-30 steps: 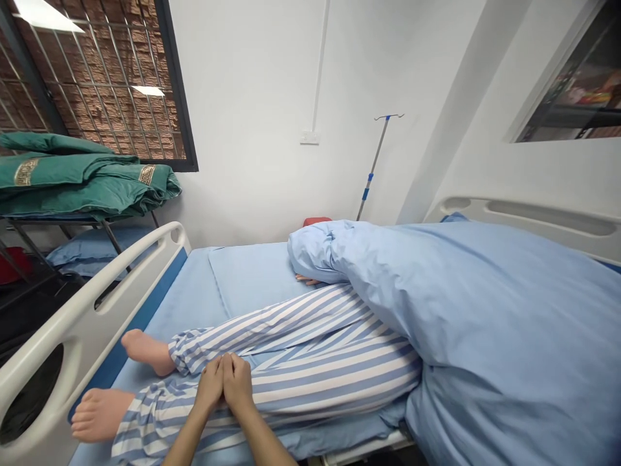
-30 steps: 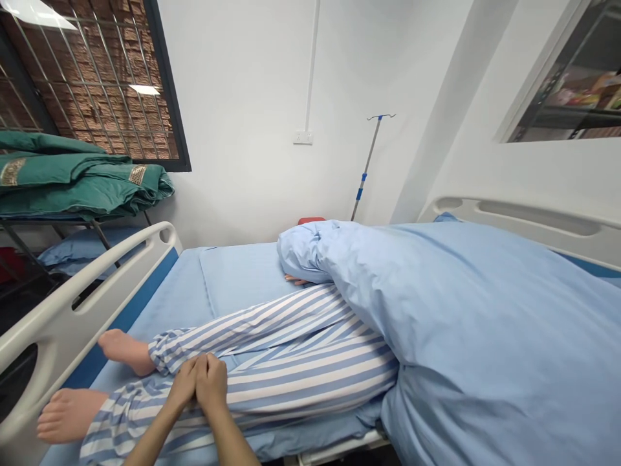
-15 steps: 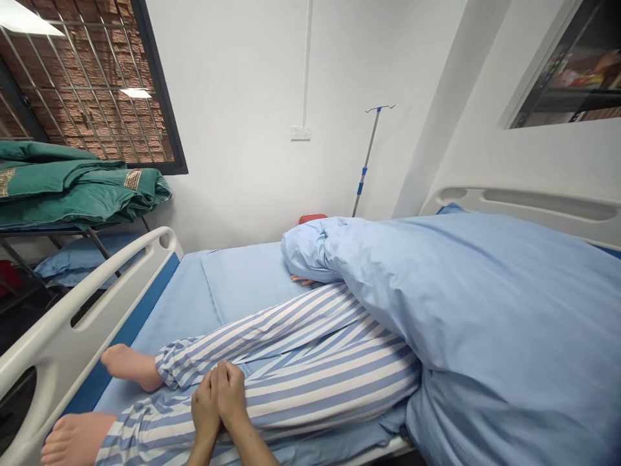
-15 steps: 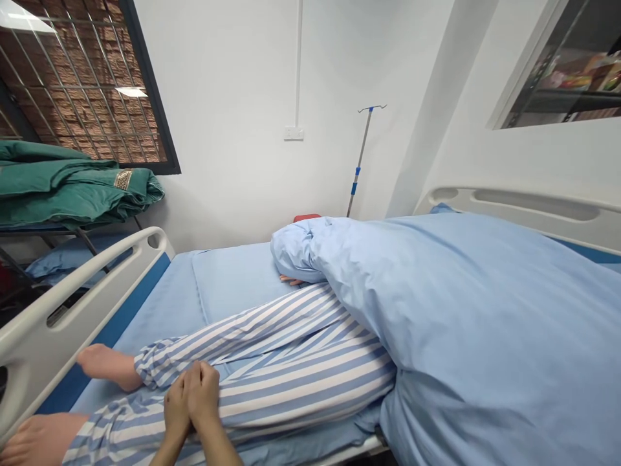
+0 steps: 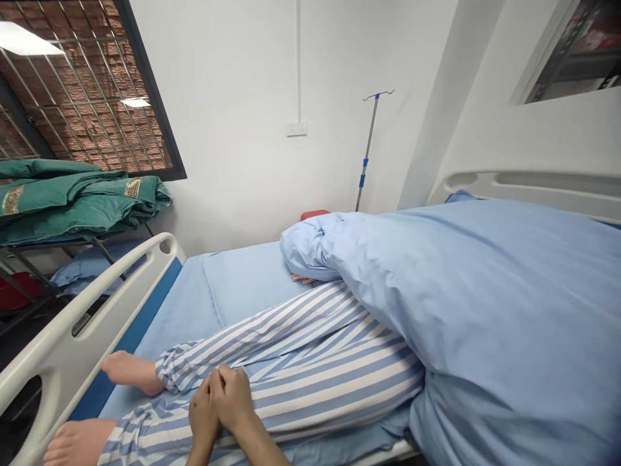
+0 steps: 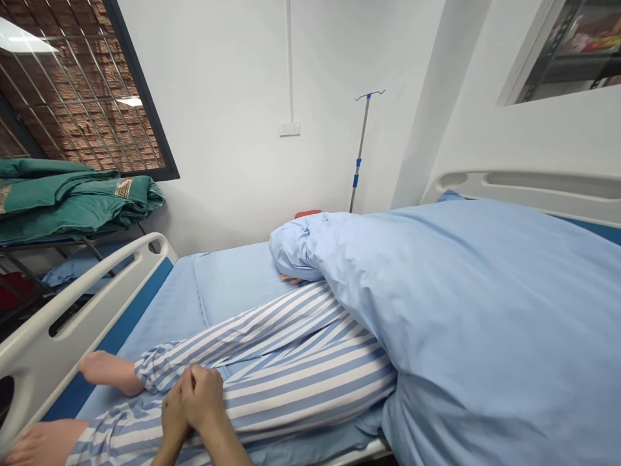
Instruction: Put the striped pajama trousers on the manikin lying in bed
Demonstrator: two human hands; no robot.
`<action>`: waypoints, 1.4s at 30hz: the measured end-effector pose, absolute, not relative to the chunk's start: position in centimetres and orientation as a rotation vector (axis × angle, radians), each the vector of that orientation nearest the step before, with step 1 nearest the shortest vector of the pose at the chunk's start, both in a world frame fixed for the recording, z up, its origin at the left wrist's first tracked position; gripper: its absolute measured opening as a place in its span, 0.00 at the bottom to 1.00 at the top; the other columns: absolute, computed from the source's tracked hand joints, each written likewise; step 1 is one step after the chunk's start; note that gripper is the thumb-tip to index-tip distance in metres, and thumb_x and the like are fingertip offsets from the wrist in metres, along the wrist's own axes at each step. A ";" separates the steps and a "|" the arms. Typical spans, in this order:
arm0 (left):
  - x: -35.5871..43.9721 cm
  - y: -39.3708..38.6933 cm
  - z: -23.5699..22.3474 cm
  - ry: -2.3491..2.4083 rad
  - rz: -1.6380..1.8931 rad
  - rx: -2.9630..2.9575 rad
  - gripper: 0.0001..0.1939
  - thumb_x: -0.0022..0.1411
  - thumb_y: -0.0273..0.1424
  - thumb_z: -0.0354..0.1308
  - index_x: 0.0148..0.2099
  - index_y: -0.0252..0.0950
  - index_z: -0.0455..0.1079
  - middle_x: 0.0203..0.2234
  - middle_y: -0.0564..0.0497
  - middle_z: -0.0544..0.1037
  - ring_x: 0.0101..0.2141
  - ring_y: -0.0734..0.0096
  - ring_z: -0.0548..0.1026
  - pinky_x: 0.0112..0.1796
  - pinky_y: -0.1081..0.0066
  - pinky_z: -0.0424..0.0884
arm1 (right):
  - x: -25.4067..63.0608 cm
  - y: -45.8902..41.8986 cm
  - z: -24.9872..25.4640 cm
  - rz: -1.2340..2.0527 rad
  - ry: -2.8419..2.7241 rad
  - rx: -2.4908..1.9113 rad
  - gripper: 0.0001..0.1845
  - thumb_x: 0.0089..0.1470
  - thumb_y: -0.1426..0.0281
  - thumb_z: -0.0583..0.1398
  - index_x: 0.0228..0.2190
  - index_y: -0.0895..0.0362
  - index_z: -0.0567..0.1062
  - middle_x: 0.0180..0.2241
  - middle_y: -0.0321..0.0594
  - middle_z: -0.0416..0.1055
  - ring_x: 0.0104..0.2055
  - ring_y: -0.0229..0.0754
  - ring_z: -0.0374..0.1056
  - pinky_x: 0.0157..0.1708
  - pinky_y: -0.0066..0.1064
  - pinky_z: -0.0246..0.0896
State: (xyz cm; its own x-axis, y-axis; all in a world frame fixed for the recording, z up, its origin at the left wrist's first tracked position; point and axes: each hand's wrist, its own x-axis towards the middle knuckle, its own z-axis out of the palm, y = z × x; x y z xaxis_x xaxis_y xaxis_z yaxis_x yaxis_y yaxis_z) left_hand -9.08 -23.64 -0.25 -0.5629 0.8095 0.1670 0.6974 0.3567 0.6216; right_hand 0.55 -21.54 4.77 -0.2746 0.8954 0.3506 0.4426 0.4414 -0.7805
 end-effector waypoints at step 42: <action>-5.2 -22.0 0.8 2.191 1.044 1.458 0.16 0.59 0.35 0.40 0.24 0.39 0.64 0.21 0.49 0.74 0.26 0.66 0.70 0.28 0.72 0.59 | 1.1 -18.7 2.5 1.039 -1.418 -1.221 0.20 0.53 0.64 0.48 0.13 0.56 0.57 0.14 0.32 0.55 0.19 0.35 0.52 0.20 0.27 0.44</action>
State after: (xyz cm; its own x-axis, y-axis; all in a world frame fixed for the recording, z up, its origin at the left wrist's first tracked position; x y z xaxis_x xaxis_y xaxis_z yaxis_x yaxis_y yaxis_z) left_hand -5.22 -22.00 0.83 -0.4344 0.8907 0.1342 0.6654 0.2169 0.7143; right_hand 1.08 -18.73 2.54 -0.0385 0.9905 0.1317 0.1730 0.1364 -0.9754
